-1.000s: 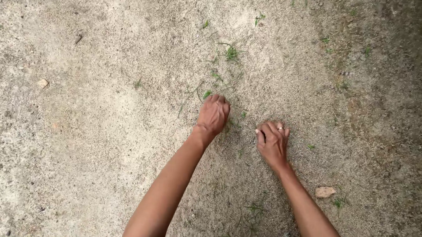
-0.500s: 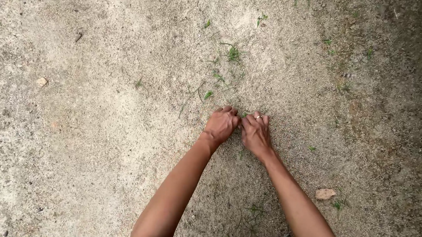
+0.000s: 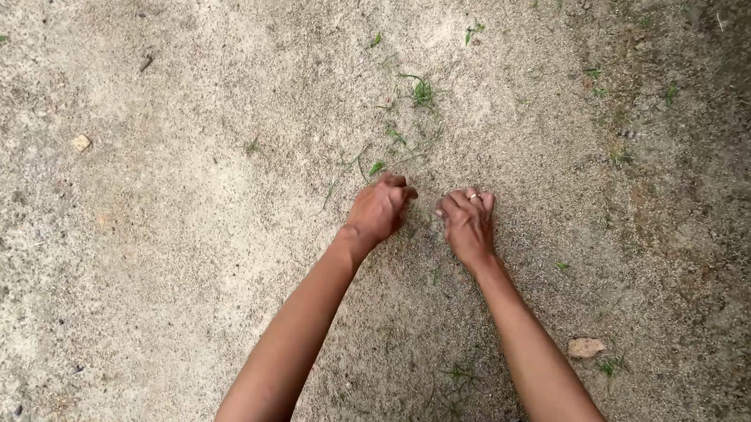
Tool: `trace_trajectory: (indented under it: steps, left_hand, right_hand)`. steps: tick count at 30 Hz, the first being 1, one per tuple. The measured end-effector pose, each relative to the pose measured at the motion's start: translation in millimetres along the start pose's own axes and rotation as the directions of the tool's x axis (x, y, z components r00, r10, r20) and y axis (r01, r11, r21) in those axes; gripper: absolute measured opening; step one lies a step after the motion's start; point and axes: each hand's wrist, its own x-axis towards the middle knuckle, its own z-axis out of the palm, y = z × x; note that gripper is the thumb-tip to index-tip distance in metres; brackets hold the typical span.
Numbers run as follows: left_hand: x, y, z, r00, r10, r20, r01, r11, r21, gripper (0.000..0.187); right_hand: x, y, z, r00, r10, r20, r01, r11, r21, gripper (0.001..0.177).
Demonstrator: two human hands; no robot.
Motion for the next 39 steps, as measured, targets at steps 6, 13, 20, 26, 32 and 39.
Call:
trace_trajectory:
  steps: [6, 13, 20, 26, 32, 39]
  left_hand:
    - [-16, -5, 0, 0.988, 0.015, 0.152, -0.017, 1.000, 0.014, 0.021]
    - [-18, -4, 23, 0.970, 0.041, 0.239, -0.082, 0.983, 0.165, 0.014]
    - [-16, -15, 52, 0.920, -0.120, 0.373, 0.061, 0.984, 0.167, 0.031]
    - [-21, -12, 27, 0.866, -0.210, 0.453, 0.243, 0.970, -0.014, 0.052]
    - [-18, 4, 6, 0.897, -0.223, 0.382, 0.220, 0.974, 0.052, 0.054]
    - [-22, 21, -19, 0.891, -0.151, 0.429, 0.099, 0.985, 0.143, 0.036]
  right_hand:
    - [18, -26, -42, 0.960, 0.210, 0.187, -0.224, 0.973, 0.056, 0.017]
    - [2, -41, -39, 0.999, 0.023, 0.025, -0.027, 0.989, 0.149, 0.016]
    - [-4, -41, -55, 0.944, 0.236, 0.230, -0.276, 0.948, 0.157, 0.021]
    - [-46, -51, -96, 0.962, -0.032, 0.272, -0.082, 0.913, 0.399, 0.008]
    - [-89, -43, -33, 0.992, 0.050, 0.112, -0.073, 0.973, 0.220, 0.020]
    - [-81, -38, -64, 0.985, 0.169, 0.023, -0.168, 0.936, 0.308, 0.027]
